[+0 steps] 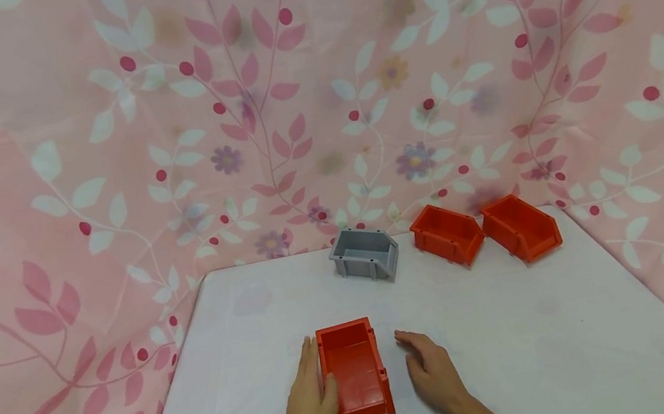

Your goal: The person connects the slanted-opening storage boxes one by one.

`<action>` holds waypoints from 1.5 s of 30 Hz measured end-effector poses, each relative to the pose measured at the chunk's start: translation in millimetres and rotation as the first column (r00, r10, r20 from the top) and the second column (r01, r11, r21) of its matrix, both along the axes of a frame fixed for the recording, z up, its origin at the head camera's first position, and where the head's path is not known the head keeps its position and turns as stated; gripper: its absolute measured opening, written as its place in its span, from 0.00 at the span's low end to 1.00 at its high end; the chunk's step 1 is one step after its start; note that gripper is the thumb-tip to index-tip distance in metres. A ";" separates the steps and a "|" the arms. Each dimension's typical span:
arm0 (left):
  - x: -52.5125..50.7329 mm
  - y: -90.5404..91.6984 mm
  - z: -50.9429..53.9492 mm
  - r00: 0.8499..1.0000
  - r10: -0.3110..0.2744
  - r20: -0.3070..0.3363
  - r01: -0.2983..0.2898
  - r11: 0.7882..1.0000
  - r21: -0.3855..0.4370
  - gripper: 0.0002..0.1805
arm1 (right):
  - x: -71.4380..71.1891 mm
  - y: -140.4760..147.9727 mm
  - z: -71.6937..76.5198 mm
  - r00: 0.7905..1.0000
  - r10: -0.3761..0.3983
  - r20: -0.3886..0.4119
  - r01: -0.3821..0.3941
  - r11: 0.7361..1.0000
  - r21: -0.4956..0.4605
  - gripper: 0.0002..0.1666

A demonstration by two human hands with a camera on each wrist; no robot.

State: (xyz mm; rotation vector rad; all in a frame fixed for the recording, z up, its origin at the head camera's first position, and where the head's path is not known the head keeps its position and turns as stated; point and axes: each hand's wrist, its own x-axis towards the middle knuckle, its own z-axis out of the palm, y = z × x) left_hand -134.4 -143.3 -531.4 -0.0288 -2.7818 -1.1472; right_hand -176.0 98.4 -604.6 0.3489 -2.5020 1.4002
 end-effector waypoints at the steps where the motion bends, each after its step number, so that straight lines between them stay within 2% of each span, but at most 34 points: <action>1: -0.6 0.4 -1.0 0.999 -0.031 -0.023 0.031 0.999 -0.007 0.36 | -0.1 -0.1 -0.1 1.000 0.000 -0.001 0.000 1.000 0.002 0.25; 3: -1.4 0.9 -3.4 0.994 -0.090 -0.065 0.089 0.996 -0.023 0.34 | -0.2 -0.2 -0.1 1.000 -0.001 0.006 0.001 1.000 0.007 0.25; 5: -1.8 1.3 -5.7 0.989 -0.124 -0.081 0.122 0.992 -0.031 0.32 | -0.3 -0.3 0.2 1.000 -0.006 0.021 0.006 1.000 0.008 0.25; 12: -6.9 1.7 -11.5 0.984 -0.158 -0.088 0.154 0.987 -0.048 0.32 | 0.1 -0.8 0.0 0.999 -0.014 0.036 0.013 1.000 0.021 0.25; 17: -10.4 0.4 -16.3 0.985 -0.155 -0.080 0.148 0.986 -0.081 0.32 | -0.8 -0.5 -0.9 0.999 -0.014 0.035 0.013 1.000 0.028 0.25; 24: -11.1 -1.0 -22.9 0.988 -0.141 -0.068 0.135 0.987 -0.086 0.37 | -0.5 -0.3 0.2 0.999 -0.016 0.036 0.014 0.999 0.039 0.25; 31: -10.7 2.1 -25.8 0.988 -0.134 -0.079 0.119 0.978 -0.171 0.39 | -0.1 0.1 -0.6 1.000 -0.027 0.011 0.026 0.998 0.060 0.24; 36: -11.3 1.8 -26.2 0.988 -0.133 -0.083 0.113 0.971 -0.211 0.40 | -0.7 -0.5 -0.4 0.999 -0.036 0.023 0.035 0.997 0.064 0.24; 45: -13.5 3.7 -30.3 0.985 -0.137 -0.104 0.114 0.973 -0.201 0.41 | -0.5 -1.2 -0.4 0.999 -0.026 0.047 0.023 0.998 0.064 0.24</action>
